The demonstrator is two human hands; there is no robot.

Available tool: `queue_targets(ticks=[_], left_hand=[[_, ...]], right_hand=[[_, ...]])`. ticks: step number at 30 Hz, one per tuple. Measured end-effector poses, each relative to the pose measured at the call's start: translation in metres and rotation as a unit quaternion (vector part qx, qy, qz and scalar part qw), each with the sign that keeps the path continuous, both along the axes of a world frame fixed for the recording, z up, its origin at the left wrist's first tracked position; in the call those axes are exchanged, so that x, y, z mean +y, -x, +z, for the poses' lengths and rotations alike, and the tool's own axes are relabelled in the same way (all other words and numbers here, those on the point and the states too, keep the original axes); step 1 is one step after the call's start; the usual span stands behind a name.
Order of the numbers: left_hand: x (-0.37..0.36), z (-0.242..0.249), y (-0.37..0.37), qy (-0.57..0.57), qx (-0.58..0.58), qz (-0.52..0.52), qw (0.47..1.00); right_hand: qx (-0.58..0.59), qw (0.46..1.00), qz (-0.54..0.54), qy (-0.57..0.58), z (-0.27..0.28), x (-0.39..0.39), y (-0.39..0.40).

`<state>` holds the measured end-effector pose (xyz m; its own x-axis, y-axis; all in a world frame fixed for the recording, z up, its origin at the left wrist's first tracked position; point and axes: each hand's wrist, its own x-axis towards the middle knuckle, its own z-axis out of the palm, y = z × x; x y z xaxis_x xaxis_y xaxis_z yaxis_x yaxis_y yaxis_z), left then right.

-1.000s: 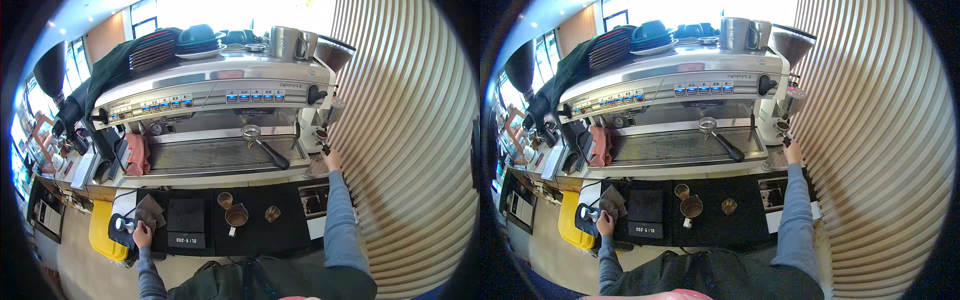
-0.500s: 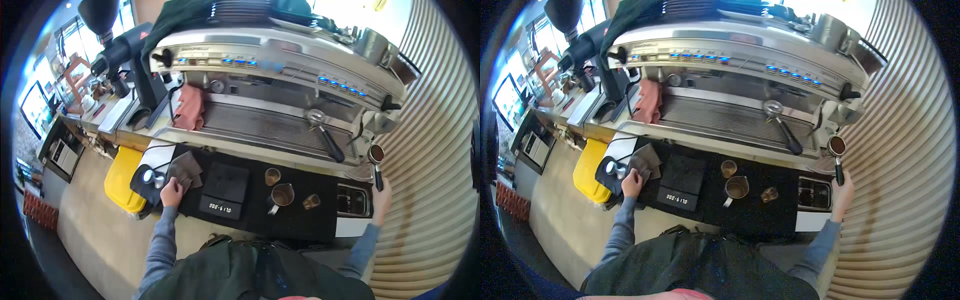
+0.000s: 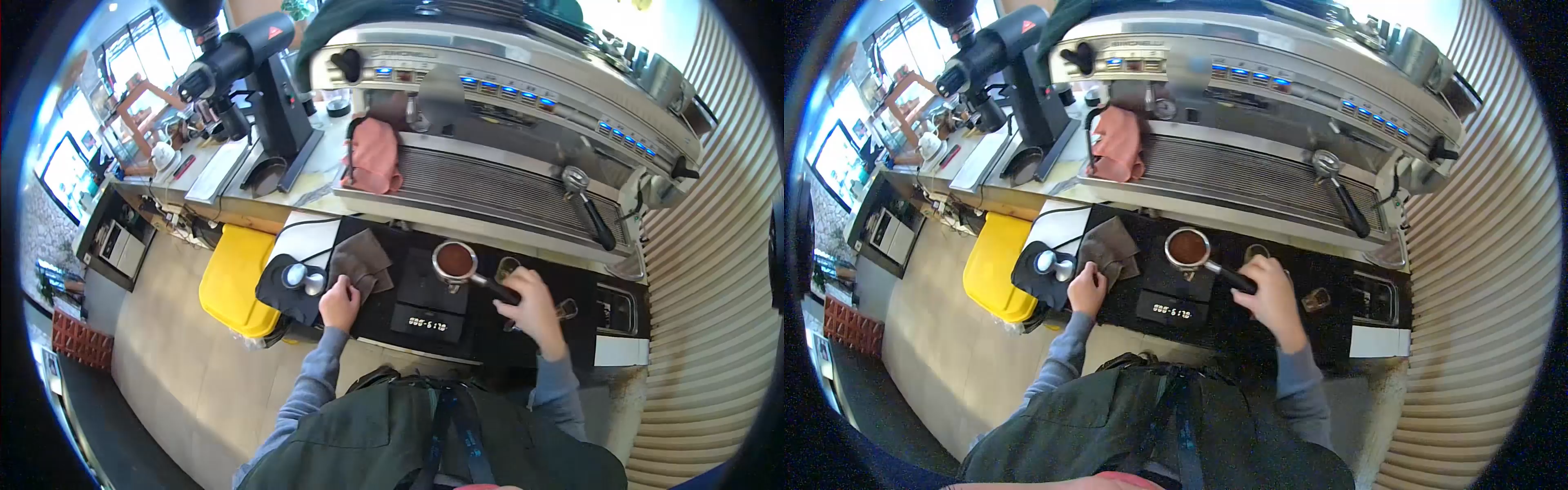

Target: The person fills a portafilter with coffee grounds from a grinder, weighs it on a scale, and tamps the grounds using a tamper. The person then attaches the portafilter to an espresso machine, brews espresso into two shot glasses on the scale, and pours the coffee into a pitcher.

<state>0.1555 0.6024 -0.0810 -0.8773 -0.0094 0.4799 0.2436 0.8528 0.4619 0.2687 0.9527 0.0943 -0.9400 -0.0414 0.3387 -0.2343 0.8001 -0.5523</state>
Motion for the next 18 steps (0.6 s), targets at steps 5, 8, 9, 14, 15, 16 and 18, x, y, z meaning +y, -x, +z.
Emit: queue_targets(ticks=[5, 8, 9, 14, 15, 16, 18], left_hand=[[-0.003, 0.001, 0.001, -0.015, 0.012, -0.018, 1.000], [-0.005, 0.002, 0.002, -0.017, 0.004, -0.031, 0.999], [-0.006, 0.003, 0.002, -0.020, 0.000, -0.031, 0.999], [-0.007, 0.005, 0.003, -0.013, 0.002, -0.046, 0.999], [-0.007, 0.005, 0.003, -0.010, -0.001, -0.048, 0.999], [-0.007, 0.005, 0.003, -0.009, -0.004, -0.055, 0.998], [-0.007, 0.005, 0.003, -0.013, -0.011, -0.057, 0.998]], right_hand=[[-0.019, 0.999, -0.043, -0.026, -0.067, -0.055, 0.051], [-0.007, 0.997, -0.061, -0.041, -0.095, -0.062, 0.074], [0.003, 0.995, -0.076, -0.061, -0.100, -0.064, 0.079], [0.007, 0.993, -0.101, -0.055, -0.117, -0.071, 0.084], [0.012, 0.993, -0.100, -0.063, -0.117, -0.073, 0.083], [0.016, 0.992, -0.101, -0.071, -0.118, -0.075, 0.082], [0.012, 0.989, -0.120, -0.082, -0.119, -0.080, 0.079]])
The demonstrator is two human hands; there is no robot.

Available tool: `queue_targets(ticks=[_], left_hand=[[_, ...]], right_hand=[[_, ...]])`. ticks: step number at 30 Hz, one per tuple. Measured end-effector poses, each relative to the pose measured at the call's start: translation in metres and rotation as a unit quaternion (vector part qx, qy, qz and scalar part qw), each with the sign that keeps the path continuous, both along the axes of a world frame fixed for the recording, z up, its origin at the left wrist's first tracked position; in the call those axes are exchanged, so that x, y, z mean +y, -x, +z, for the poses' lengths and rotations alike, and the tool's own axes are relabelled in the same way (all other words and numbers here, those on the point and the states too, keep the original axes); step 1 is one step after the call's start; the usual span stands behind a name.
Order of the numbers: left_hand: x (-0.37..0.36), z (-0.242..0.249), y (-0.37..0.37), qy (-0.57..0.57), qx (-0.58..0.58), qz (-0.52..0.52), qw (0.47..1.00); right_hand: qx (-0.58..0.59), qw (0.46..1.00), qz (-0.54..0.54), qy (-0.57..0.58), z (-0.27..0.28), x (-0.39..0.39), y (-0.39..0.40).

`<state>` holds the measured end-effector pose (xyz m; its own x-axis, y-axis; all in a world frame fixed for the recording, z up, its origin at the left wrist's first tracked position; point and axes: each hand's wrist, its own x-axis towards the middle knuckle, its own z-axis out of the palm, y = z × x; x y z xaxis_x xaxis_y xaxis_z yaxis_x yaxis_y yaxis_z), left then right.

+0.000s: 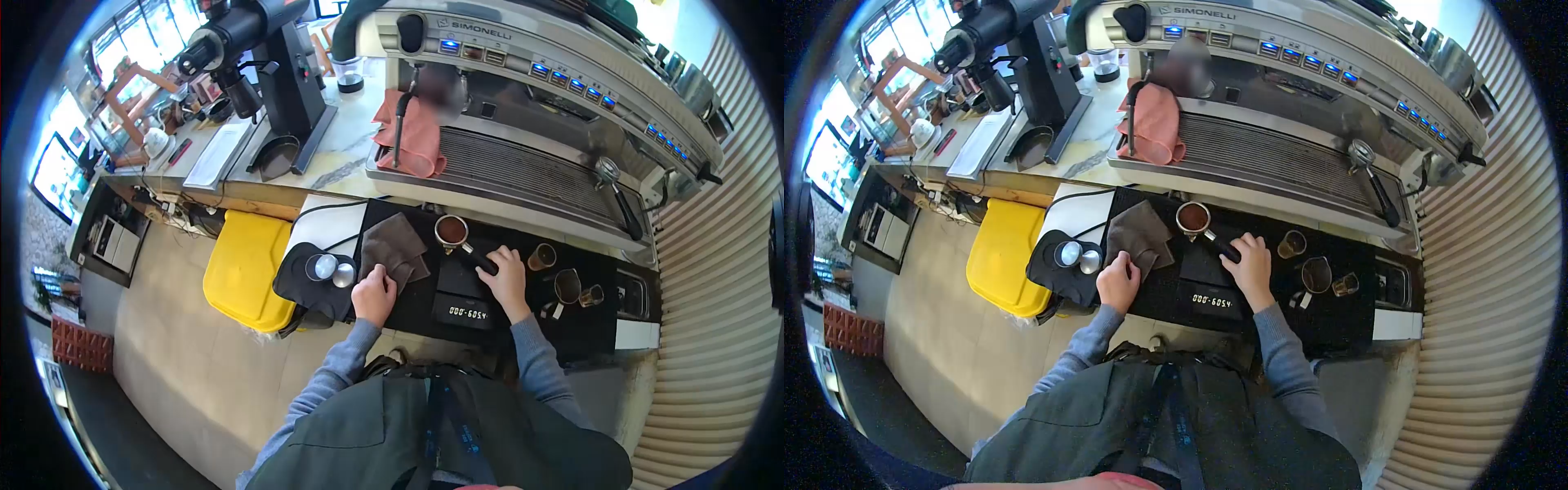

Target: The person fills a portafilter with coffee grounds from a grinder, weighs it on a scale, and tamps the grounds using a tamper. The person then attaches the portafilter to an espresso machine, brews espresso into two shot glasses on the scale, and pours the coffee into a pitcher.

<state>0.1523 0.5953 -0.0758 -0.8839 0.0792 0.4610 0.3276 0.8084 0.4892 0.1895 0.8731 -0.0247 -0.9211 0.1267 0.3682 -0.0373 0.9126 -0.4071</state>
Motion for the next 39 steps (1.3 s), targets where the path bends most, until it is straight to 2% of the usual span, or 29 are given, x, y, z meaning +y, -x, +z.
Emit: queue_targets(ticks=[5, 8, 14, 24, 27, 29, 31, 35, 37, 39], left_hand=[[0.000, -0.002, 0.000, 0.005, 0.005, -0.007, 1.000], [0.000, -0.001, 0.001, -0.001, 0.007, -0.006, 1.000], [-0.001, -0.004, 0.001, 0.014, 0.005, -0.014, 1.000], [0.000, -0.004, 0.002, 0.020, 0.009, -0.007, 1.000], [0.000, -0.004, 0.002, 0.019, 0.008, -0.005, 1.000], [0.000, -0.004, 0.001, 0.013, 0.005, -0.007, 1.000], [0.000, -0.004, 0.001, 0.006, 0.003, -0.008, 1.000], [0.001, -0.004, 0.001, 0.018, 0.024, 0.001, 1.000], [0.001, -0.004, 0.001, 0.016, 0.020, 0.002, 1.000], [0.002, -0.004, 0.000, 0.014, 0.033, 0.003, 0.999]], right_hand=[[-0.002, 0.998, -0.046, -0.033, 0.026, -0.002, -0.010], [0.093, 0.993, -0.067, 0.001, 0.036, 0.010, -0.011], [0.113, 0.985, -0.108, 0.071, 0.054, 0.018, -0.015], [0.130, 0.981, -0.074, 0.122, 0.065, 0.019, -0.014], [0.125, 0.977, -0.030, 0.173, 0.067, 0.020, -0.011], [0.096, 0.983, 0.054, 0.149, 0.065, 0.017, -0.009], [0.059, 0.986, 0.091, 0.125, 0.061, 0.013, -0.009], [-0.010, 0.990, 0.104, 0.099, 0.057, 0.007, -0.009], [-0.029, 0.992, 0.111, -0.041, 0.037, 0.011, -0.003], [-0.080, 0.987, 0.076, -0.118, 0.013, 0.011, 0.001]])
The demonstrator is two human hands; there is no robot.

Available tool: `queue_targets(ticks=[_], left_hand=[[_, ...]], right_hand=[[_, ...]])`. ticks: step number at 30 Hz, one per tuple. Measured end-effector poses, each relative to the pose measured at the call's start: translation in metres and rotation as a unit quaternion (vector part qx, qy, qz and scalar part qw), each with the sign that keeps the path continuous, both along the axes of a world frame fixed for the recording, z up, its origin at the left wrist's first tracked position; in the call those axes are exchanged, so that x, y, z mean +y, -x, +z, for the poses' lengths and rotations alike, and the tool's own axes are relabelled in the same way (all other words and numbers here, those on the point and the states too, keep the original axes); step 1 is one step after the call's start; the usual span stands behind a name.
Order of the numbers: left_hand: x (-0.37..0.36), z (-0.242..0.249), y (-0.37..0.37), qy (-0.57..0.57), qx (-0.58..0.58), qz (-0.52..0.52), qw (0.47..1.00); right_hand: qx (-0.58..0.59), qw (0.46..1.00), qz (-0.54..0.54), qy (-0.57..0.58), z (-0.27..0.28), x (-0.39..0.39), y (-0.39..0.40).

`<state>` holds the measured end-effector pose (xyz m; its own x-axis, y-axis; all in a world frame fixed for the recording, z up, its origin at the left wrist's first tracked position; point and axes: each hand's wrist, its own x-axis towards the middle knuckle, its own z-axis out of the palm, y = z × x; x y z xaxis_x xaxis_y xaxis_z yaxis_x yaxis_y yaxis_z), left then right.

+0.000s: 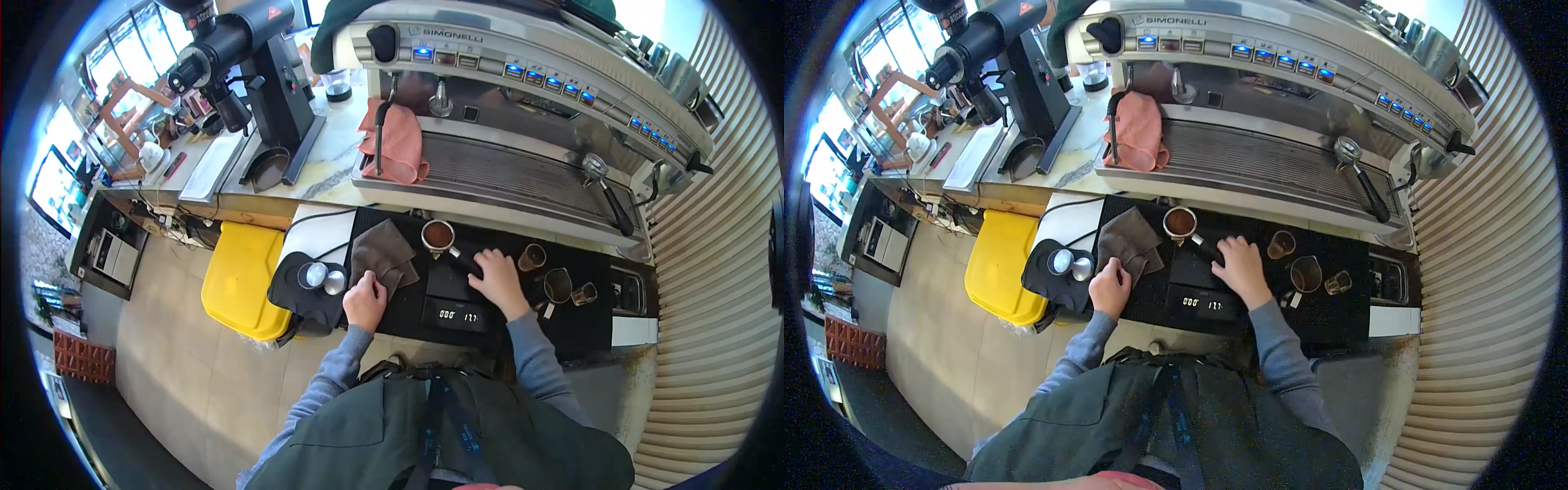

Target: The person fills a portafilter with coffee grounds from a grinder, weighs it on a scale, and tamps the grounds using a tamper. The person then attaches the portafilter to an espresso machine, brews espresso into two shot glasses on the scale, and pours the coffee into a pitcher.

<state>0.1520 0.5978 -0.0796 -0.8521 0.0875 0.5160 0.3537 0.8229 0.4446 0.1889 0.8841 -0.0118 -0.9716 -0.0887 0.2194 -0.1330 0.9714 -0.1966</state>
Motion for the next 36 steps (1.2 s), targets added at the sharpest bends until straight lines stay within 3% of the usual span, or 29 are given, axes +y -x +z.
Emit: queue_targets(ticks=[6, 8, 9, 10, 12, 15, 19, 20, 22, 24, 25, 33, 36], left_hand=[[-0.001, 0.002, -0.001, -0.006, -0.013, 0.009, 1.000], [-0.001, 0.005, -0.003, -0.010, -0.039, 0.023, 0.999], [0.000, 0.004, -0.003, -0.039, -0.038, 0.021, 0.998], [0.002, 0.012, -0.006, -0.032, -0.049, 0.024, 0.998], [0.003, 0.009, -0.007, -0.028, -0.038, 0.031, 0.998], [0.004, 0.002, -0.005, -0.001, -0.039, 0.042, 0.998], [0.007, 0.005, -0.007, 0.010, -0.040, 0.050, 0.998], [0.007, 0.003, -0.007, 0.012, -0.032, 0.050, 0.998], [0.008, 0.003, -0.007, 0.018, -0.033, 0.056, 0.998], [0.010, 0.003, -0.007, 0.017, -0.027, 0.061, 0.998], [0.011, 0.004, -0.007, 0.011, -0.031, 0.059, 0.998], [0.016, 0.006, -0.012, 0.030, -0.017, 0.080, 0.996], [0.018, 0.010, -0.013, 0.036, -0.032, 0.093, 0.994]], right_hand=[[0.023, 0.993, -0.045, 0.107, -0.033, -0.001, -0.002], [0.008, 0.980, -0.036, 0.198, -0.034, 0.013, -0.013], [-0.014, 0.963, -0.028, 0.266, -0.007, 0.016, -0.024], [0.040, 0.953, 0.005, 0.301, 0.006, 0.026, -0.036], [-0.045, 0.919, -0.024, 0.392, 0.040, 0.057, -0.064], [-0.021, 0.892, -0.086, 0.443, 0.094, 0.106, -0.112], [0.071, 0.910, -0.228, 0.339, 0.121, 0.192, -0.173], [0.124, 0.927, -0.247, 0.254, 0.113, 0.221, -0.186], [0.116, 0.888, -0.379, 0.233, 0.131, 0.249, -0.205], [0.190, 0.882, -0.410, 0.133, 0.128, 0.281, -0.215], [0.164, 0.861, -0.465, 0.123, 0.134, 0.292, -0.215], [0.156, 0.825, -0.507, 0.196, 0.090, 0.437, -0.156], [0.212, 0.847, -0.468, 0.138, 0.066, 0.473, -0.119]])
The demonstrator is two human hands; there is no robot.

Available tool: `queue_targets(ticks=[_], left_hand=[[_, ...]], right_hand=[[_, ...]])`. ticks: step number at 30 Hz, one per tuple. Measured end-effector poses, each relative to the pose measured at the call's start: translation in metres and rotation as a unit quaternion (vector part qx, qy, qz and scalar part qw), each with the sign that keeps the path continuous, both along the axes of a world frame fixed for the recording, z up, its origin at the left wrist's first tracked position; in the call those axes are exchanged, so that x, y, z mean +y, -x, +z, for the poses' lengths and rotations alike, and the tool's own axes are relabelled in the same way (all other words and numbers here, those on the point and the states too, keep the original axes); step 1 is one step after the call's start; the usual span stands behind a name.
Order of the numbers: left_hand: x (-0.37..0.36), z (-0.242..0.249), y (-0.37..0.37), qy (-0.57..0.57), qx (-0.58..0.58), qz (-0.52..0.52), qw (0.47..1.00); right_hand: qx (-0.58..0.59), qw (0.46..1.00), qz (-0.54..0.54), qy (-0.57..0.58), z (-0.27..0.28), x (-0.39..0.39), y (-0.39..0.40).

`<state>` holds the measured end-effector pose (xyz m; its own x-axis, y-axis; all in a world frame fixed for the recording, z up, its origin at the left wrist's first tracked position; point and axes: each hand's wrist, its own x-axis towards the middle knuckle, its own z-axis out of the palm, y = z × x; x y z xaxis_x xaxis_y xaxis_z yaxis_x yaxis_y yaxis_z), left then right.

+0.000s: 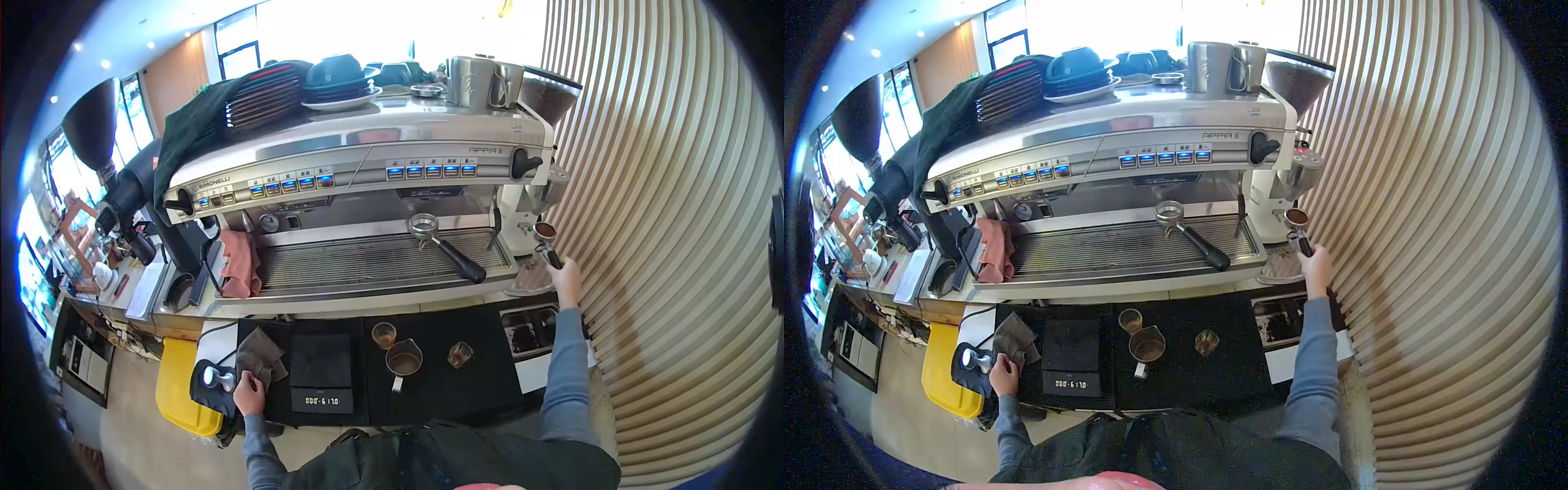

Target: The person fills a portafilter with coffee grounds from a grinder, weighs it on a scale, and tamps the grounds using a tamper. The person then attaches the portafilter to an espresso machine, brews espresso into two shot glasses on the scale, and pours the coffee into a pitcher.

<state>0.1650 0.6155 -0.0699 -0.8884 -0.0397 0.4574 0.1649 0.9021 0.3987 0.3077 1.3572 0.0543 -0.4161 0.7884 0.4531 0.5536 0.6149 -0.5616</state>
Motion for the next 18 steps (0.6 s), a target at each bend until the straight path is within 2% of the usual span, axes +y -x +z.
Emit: queue_targets(ticks=[2, 3, 8, 18], left_hand=[[0.000, -0.002, 0.000, 0.002, -0.001, 0.009, 1.000], [0.000, -0.003, 0.000, 0.011, 0.009, 0.008, 1.000], [-0.001, -0.006, 0.003, 0.009, 0.008, 0.019, 1.000], [0.002, -0.002, 0.001, 0.026, 0.003, 0.019, 0.999]], right_hand=[[0.003, 0.999, -0.008, 0.036, -0.004, 0.012, 0.020], [-0.032, 0.997, -0.043, 0.057, 0.008, 0.001, 0.025], [-0.007, 1.000, 0.001, 0.015, -0.034, 0.044, 0.059], [-0.009, 0.999, 0.033, 0.035, -0.045, 0.075, 0.083]])
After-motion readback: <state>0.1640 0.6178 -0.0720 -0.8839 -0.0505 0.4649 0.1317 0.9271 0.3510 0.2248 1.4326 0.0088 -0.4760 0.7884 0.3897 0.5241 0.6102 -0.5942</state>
